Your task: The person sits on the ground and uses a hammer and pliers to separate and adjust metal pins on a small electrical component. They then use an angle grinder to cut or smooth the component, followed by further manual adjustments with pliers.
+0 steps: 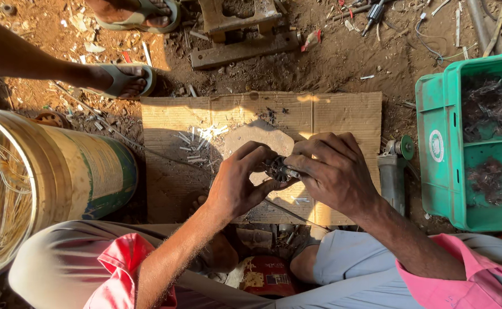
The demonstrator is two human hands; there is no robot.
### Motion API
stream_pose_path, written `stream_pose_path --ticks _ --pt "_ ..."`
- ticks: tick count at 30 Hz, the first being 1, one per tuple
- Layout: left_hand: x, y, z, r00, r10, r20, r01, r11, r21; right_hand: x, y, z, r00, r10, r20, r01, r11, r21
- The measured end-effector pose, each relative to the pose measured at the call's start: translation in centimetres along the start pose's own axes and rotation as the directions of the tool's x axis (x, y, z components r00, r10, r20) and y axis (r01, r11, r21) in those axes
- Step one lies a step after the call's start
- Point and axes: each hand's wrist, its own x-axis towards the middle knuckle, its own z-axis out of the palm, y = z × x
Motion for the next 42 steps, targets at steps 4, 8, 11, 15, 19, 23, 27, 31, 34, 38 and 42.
stream_pose_path --ticks 4,8,11,15,19,23,27,31,34,38,42 --pt "0.0 0.3 0.0 0.992 -0.109 0.056 0.109 0.994 0.003 -0.2 -0.1 0.5 0.992 0.084 0.089 -0.089 0.995 0.049" --pt "-0.4 0.3 0.2 0.997 -0.073 0.026 0.073 0.997 0.014 -0.2 -0.6 0.7 0.970 0.177 0.168 -0.194 0.977 0.091" --pt "-0.3 0.2 0.4 0.999 -0.038 -0.017 0.038 0.999 0.029 0.0 -0.8 0.8 0.964 0.212 0.158 -0.228 0.970 0.088" --pt "-0.2 0.1 0.5 0.998 0.006 -0.065 -0.007 1.000 -0.019 0.0 -1.1 0.7 0.978 0.193 0.077 -0.198 0.979 0.050" --pt "-0.2 0.3 0.4 1.000 0.000 -0.030 0.002 0.998 0.056 0.1 -1.3 0.9 0.974 0.222 0.039 -0.224 0.973 0.057" --pt "-0.4 0.7 0.5 0.991 0.077 -0.107 -0.073 0.996 0.044 0.2 -1.6 1.2 0.966 0.257 0.024 -0.258 0.964 0.065" --pt "-0.2 1.0 0.4 0.979 0.140 -0.149 -0.126 0.987 0.095 0.7 -1.6 1.2 0.973 0.230 0.015 -0.230 0.966 0.118" --pt "-0.1 1.0 0.4 0.980 0.136 -0.148 -0.117 0.984 0.131 1.1 -1.6 1.1 0.972 0.230 0.051 -0.235 0.950 0.206" --pt "-0.1 1.1 0.5 0.975 0.152 -0.163 -0.125 0.978 0.165 1.5 -1.6 1.1 0.970 0.239 0.047 -0.243 0.939 0.245" --pt "-0.1 1.1 0.9 0.976 0.125 -0.177 -0.092 0.979 0.183 1.7 -1.6 1.1 0.964 0.265 0.019 -0.257 0.913 0.318" --pt "0.1 1.2 1.0 0.975 0.124 -0.187 -0.088 0.977 0.193 2.0 -1.5 0.9 0.958 0.288 -0.006 -0.269 0.902 0.338"
